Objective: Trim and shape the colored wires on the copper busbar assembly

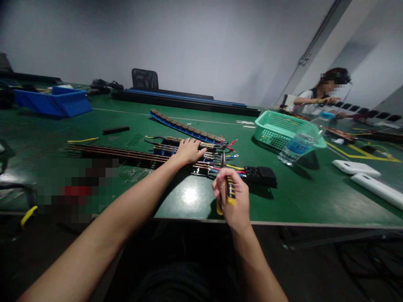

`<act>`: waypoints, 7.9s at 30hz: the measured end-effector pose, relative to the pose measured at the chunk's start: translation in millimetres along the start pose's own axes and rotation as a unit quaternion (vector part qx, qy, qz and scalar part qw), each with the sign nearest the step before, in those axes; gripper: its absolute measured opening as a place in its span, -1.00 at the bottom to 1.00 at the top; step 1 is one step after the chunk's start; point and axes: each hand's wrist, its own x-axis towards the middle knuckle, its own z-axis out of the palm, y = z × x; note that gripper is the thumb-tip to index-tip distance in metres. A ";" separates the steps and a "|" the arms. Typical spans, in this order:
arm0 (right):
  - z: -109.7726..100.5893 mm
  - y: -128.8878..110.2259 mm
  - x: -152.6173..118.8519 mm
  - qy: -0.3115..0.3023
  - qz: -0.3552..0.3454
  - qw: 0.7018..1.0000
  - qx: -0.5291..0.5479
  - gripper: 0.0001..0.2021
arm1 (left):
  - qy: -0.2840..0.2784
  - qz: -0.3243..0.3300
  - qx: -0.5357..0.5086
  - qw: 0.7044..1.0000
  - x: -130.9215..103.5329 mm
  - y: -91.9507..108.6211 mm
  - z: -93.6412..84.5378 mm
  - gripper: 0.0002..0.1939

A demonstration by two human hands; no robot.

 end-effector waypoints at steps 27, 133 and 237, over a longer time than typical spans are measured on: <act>-25.8 18.4 -14.8 0.044 0.079 0.996 0.010 -0.62 | 0.013 0.004 0.007 1.000 -3.4 0.7 -1.2 -0.43; -8.2 15.1 7.5 0.028 -0.160 0.926 -0.341 -0.76 | 0.007 -0.001 -0.004 1.000 -0.7 0.4 -0.1 -0.43; -36.1 -0.9 82.2 0.062 -0.030 0.977 -0.201 -0.50 | 0.018 0.007 -0.006 1.000 -0.3 -2.4 4.2 -0.42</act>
